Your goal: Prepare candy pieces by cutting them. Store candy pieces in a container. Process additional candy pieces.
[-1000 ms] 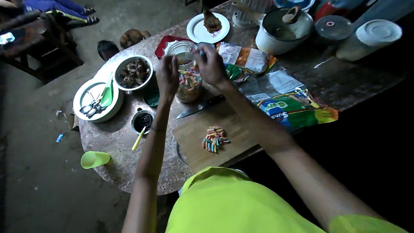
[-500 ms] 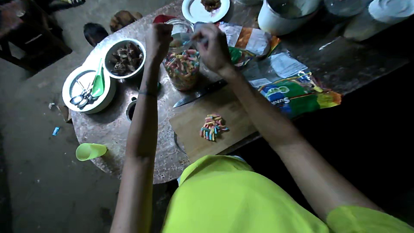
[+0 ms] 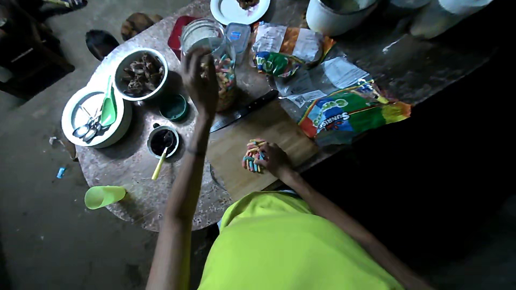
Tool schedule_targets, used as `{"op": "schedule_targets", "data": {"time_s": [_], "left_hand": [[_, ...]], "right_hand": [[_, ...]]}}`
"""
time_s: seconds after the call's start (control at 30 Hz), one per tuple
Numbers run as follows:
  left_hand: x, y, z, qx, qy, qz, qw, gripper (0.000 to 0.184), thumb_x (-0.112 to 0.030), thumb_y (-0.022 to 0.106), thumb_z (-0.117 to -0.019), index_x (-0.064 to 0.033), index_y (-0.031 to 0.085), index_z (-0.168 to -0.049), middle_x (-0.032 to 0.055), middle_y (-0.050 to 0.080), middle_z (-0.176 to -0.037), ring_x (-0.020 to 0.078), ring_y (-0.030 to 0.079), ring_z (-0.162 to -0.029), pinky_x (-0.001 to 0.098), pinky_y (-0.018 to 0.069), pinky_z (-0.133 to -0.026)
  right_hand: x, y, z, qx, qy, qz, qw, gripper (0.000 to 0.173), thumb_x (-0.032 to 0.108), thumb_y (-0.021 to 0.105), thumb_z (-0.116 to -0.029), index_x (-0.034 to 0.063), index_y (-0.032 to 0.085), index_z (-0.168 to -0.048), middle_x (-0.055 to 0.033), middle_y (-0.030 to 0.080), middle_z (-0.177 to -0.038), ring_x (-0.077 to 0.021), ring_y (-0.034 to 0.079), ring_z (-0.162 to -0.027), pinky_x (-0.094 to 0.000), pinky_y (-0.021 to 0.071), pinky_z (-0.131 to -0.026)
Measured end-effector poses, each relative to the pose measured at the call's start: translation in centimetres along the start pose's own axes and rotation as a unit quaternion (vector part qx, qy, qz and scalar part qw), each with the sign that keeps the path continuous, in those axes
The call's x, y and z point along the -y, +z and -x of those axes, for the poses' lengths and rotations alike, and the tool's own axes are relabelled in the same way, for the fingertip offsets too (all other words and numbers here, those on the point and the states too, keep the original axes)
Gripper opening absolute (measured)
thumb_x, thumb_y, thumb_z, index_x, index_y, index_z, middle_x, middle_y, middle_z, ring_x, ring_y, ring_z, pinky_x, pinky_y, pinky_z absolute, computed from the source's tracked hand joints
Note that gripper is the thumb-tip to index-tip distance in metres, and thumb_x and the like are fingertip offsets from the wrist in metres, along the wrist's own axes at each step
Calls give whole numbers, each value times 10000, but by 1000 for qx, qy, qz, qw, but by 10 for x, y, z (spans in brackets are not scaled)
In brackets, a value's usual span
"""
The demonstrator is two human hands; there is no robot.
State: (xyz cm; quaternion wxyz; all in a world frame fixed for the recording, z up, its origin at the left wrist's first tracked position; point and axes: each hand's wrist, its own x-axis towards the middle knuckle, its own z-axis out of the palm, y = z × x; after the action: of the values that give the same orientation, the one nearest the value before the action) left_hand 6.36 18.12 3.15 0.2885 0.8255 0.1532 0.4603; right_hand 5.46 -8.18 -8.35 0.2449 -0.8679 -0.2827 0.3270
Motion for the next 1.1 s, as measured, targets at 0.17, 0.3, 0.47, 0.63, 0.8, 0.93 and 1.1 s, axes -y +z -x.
{"op": "schedule_targets", "data": {"time_s": [0.17,0.3,0.47,0.63,0.8,0.93,1.1], "left_hand": [[-18,-18,158,314,-182,40,931,229,-111,636,-1004,-23,664,-1213,180,634,-1262,252,673,-984,384,580,-803],[-8,-14,213,357,-254,116,892,247,-133,665,-988,28,690,-1174,188,689,-1094,222,673,-862,355,569,-746],[-16,-15,227,343,-273,91,894,273,-58,677,-941,38,686,-1197,207,674,-1076,227,654,-831,356,554,-733],[-25,-8,221,324,-257,133,901,350,-141,686,-971,35,653,-1271,206,678,-1112,219,678,-864,345,575,-747],[-31,4,201,310,-234,134,912,291,-30,663,-967,40,658,-1249,207,689,-1155,246,696,-905,375,585,-769],[-25,1,198,342,-235,53,908,242,-32,637,-974,39,690,-1200,227,680,-1109,322,669,-945,454,553,-847],[-17,9,217,379,-207,-14,902,379,-168,730,-935,-88,685,-1303,247,610,-1257,395,612,-1135,542,519,-952]], "right_hand": [[-3,13,6,-99,-96,-86,987,299,16,744,-900,-75,691,-1180,-287,624,-1302,-412,620,-1215,-517,500,-1049],[-13,9,-1,-86,-119,-198,969,269,-14,771,-872,-67,675,-1118,-225,677,-1171,-269,688,-991,-394,584,-875],[-14,-8,-9,-57,-73,-306,948,328,8,760,-903,-59,633,-1198,-164,700,-1083,-168,699,-911,-340,598,-843],[-16,-23,-15,8,-59,-323,945,292,35,771,-901,-24,641,-1155,-120,688,-1010,-145,681,-836,-327,602,-773],[-9,-37,-17,10,-80,-289,954,239,53,577,-1039,23,621,-1272,-130,688,-1089,-132,661,-778,-293,578,-700],[-17,-42,-18,-48,-41,-178,982,288,85,439,-1095,26,587,-1336,-220,640,-1089,-286,626,-797,-457,546,-727],[-20,-18,-12,-26,-57,-119,991,401,148,736,-958,39,644,-1333,-216,625,-1332,-363,610,-1178,-509,493,-1019]]}}
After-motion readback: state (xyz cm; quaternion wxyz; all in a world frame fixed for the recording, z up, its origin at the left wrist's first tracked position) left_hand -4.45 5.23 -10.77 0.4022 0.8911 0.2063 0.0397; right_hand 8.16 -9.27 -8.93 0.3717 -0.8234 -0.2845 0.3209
